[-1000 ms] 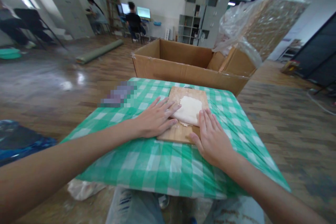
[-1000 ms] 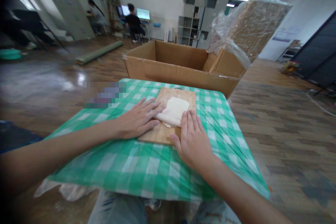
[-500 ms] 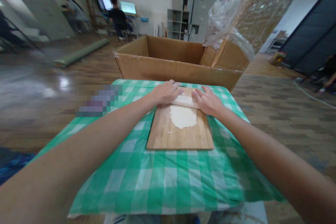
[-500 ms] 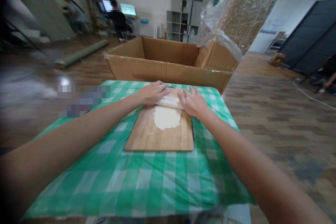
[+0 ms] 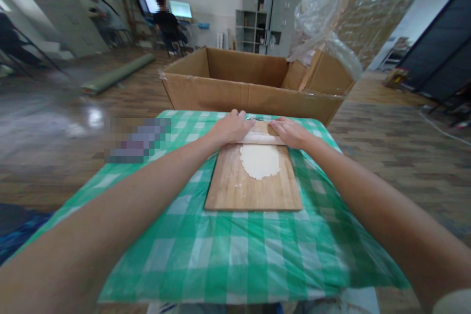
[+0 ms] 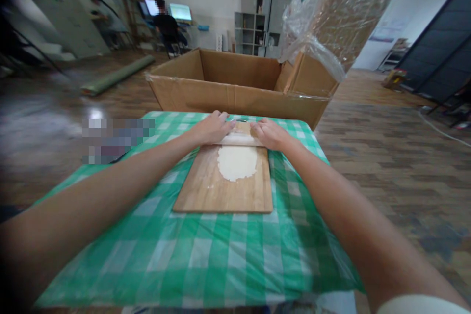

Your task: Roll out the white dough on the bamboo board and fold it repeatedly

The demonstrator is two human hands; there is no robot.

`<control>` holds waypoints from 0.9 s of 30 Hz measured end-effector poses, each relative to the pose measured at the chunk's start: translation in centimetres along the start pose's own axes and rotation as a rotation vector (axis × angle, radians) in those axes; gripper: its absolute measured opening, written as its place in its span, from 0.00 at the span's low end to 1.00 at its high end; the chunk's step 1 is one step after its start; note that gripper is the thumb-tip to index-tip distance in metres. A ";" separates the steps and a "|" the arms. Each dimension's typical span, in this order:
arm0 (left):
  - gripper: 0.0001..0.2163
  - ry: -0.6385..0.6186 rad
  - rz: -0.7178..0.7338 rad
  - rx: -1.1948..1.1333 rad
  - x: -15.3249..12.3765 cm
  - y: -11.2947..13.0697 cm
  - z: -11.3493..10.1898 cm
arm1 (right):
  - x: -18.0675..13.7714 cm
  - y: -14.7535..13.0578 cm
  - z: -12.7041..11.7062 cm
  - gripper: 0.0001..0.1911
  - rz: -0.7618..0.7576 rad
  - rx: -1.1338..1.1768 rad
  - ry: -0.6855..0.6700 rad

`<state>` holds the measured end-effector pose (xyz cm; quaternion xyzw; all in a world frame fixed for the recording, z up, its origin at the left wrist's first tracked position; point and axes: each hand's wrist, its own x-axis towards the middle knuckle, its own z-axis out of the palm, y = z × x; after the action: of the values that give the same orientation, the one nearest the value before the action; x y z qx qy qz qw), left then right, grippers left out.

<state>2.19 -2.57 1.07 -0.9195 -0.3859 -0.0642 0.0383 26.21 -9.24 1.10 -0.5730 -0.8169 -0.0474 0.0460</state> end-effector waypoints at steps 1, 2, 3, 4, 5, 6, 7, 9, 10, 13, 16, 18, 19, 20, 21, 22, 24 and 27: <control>0.28 -0.001 -0.023 0.002 -0.5 0.3 0.0 | -0.7 -0.4 0.1 0.34 -0.023 0.017 0.008; 0.29 0.003 -0.037 0.005 -1.1 0.7 -0.1 | -1.4 -0.8 0.1 0.36 -0.042 0.032 0.026; 0.29 0.014 -0.042 0.005 -1.7 1.1 -0.2 | -2.2 -1.3 0.2 0.37 -0.054 0.043 0.052; 0.30 0.033 -0.036 0.001 -2.4 1.5 -0.3 | -3.0 -1.8 0.3 0.38 -0.056 0.049 0.079; 0.30 0.051 -0.021 0.000 -3.1 1.9 -0.4 | -3.9 -2.3 0.3 0.37 -0.046 0.048 0.100; 0.30 0.065 -0.008 0.000 -3.8 2.3 -0.5 | -4.8 -2.9 0.4 0.37 -0.025 0.042 0.112; 0.30 0.071 -0.003 -0.004 -4.4 2.7 -0.6 | -5.6 -3.5 0.4 0.37 -0.001 0.039 0.114; 0.31 0.073 -0.016 -0.019 -5.9 3.3 -0.8 | -7.4 -4.9 0.3 0.38 0.021 0.032 0.114; 0.31 0.070 -0.022 -0.024 -6.7 3.6 -0.9 | -8.4 -5.6 0.3 0.39 0.019 0.025 0.119; 0.32 0.087 -0.015 -0.025 -9.6 4.5 -0.9 | -11.3 -8.0 0.1 0.41 -0.029 -0.011 0.155; 0.33 0.114 0.021 -0.010 -12.8 5.4 -1.1 | -14.2 -10.2 -0.2 0.47 -0.088 -0.029 0.188; 0.34 0.116 0.036 -0.005 -14.5 5.8 -1.2 | -15.7 -11.3 -0.3 0.50 -0.121 -0.035 0.193; 0.35 0.109 0.046 -0.008 -15.1 5.9 -1.3 | -16.2 -11.7 -0.3 0.51 -0.129 -0.036 0.195; 0.36 0.096 0.056 -0.013 -15.5 6.0 -1.4 | -16.4 -12.0 -0.3 0.52 -0.129 -0.035 0.199; 0.36 0.078 0.060 -0.021 -15.6 5.9 -1.5 | -16.5 -12.2 -0.2 0.52 -0.123 -0.032 0.204; 0.37 0.058 0.059 -0.031 -15.4 5.9 -1.6 | -16.4 -12.2 -0.2 0.52 -0.111 -0.027 0.208; 0.38 0.026 0.047 -0.050 -14.5 5.6 -1.7 | -15.4 -11.9 -0.2 0.52 -0.072 -0.015 0.203; 0.39 0.016 0.023 -0.068 -12.0 5.0 -1.6 | -12.7 -10.5 -0.4 0.52 0.014 -0.009 0.139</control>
<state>-2.68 -14.68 0.77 -0.9242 -0.3724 -0.0842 0.0109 20.66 -24.71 -0.41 -0.5742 -0.8075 -0.0902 0.1005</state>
